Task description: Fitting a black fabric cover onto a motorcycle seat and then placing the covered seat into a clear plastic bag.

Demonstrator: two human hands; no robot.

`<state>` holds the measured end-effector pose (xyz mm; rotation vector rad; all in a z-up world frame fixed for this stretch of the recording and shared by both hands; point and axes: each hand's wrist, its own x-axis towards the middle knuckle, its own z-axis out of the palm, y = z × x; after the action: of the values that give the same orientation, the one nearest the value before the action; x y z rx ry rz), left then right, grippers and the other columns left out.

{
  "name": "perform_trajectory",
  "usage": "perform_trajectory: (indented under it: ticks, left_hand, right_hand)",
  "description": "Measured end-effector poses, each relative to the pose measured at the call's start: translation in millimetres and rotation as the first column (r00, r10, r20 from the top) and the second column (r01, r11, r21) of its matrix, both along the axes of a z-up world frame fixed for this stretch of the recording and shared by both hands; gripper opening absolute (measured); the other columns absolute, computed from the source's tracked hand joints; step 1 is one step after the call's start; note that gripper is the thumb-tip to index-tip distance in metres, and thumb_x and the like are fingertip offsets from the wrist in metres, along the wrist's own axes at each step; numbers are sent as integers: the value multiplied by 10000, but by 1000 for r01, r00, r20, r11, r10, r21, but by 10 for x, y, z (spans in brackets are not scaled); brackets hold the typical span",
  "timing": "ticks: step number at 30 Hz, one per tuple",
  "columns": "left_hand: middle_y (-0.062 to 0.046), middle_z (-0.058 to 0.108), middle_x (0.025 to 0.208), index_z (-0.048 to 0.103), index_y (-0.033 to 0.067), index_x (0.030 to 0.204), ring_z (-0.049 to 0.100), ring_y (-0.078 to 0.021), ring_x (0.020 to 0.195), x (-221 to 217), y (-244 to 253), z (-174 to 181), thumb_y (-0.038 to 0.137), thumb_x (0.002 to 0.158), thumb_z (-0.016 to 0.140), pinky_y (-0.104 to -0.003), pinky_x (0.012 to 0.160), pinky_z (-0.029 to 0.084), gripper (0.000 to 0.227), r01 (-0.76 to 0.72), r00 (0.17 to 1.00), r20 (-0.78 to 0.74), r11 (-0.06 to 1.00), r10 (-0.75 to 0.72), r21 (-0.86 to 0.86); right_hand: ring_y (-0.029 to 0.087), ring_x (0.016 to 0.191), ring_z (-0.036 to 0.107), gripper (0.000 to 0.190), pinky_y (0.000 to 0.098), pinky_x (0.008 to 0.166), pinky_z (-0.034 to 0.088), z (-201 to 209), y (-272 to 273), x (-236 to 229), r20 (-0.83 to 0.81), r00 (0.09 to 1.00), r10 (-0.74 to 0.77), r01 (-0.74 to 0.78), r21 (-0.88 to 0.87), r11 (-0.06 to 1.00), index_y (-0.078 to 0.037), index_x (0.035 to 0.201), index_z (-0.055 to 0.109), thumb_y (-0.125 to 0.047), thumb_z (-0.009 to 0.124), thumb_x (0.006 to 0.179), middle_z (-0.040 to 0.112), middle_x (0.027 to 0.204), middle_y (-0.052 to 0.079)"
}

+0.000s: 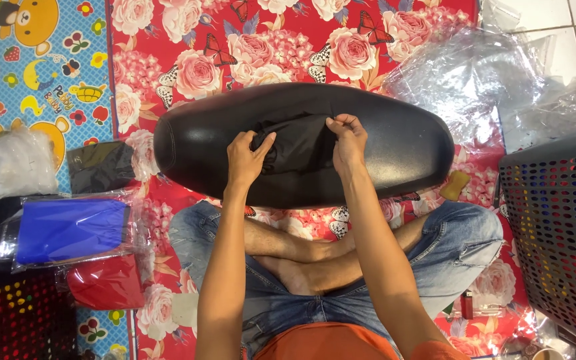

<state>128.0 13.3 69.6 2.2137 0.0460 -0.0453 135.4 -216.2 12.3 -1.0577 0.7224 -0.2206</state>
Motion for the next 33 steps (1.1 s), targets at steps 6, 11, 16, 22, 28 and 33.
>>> perform_trajectory:
  ticks: [6, 11, 16, 22, 28, 33]
  left_hand:
    - [-167, 587, 685, 686, -13, 779, 665, -300, 685, 55, -24, -44, 411, 988, 722, -359, 620, 535, 474, 2, 996, 88, 982, -19, 188]
    - [-134, 583, 710, 727, -15, 830, 680, -290, 694, 96, -44, -131, 446, 994, 696, -366, 622, 551, 490, -27, 987, 158, 915, -40, 403]
    - [-121, 640, 744, 687, 23, 943, 707, -293, 752, 101, -32, -263, 505, 971, 688, -416, 691, 553, 482, -70, 985, 173, 871, -18, 487]
    - [-8, 628, 706, 552, 165, 988, 679, -205, 678, 183, -46, -350, 501, 947, 701, -362, 647, 515, 370, -133, 959, 280, 810, -40, 572]
    - [-37, 467, 953, 508, 180, 1030, 545, -253, 817, 111, -106, -349, 500, 968, 671, -406, 668, 425, 364, -220, 917, 398, 791, -32, 571]
    - [-12, 464, 944, 511, 209, 1022, 495, -251, 871, 95, -133, -422, 466, 950, 700, -426, 760, 355, 327, -268, 892, 451, 762, -35, 589]
  right_hand:
    - [137, 878, 658, 246, 277, 873, 457, -91, 2, 68, -11, 1000, -18, 17, -99, 995, -118, 891, 654, -20, 855, 787, 613, 803, 1]
    - [119, 867, 684, 224, 271, 829, 478, -45, 22, 142, -119, 993, 5, -37, -268, 963, -130, 885, 689, -90, 878, 772, 664, 775, 0]
    - [90, 822, 712, 194, 269, 756, 483, -118, -8, 203, -272, 962, 33, -162, -467, 869, -218, 859, 713, -195, 879, 761, 739, 756, -62]
    - [167, 804, 692, 106, 320, 775, 477, -59, 85, 243, -248, 960, 131, -267, -668, 695, -170, 927, 683, -85, 729, 884, 761, 833, 1]
    - [241, 955, 637, 178, 384, 826, 375, 109, 314, 75, -110, 982, 155, -147, -958, 246, -138, 998, 595, 16, 664, 942, 608, 993, 14]
    - [227, 968, 543, 156, 395, 873, 340, 278, 437, -71, 87, 986, 141, 89, -996, -13, -174, 1074, 575, -92, 664, 976, 512, 1045, -11]
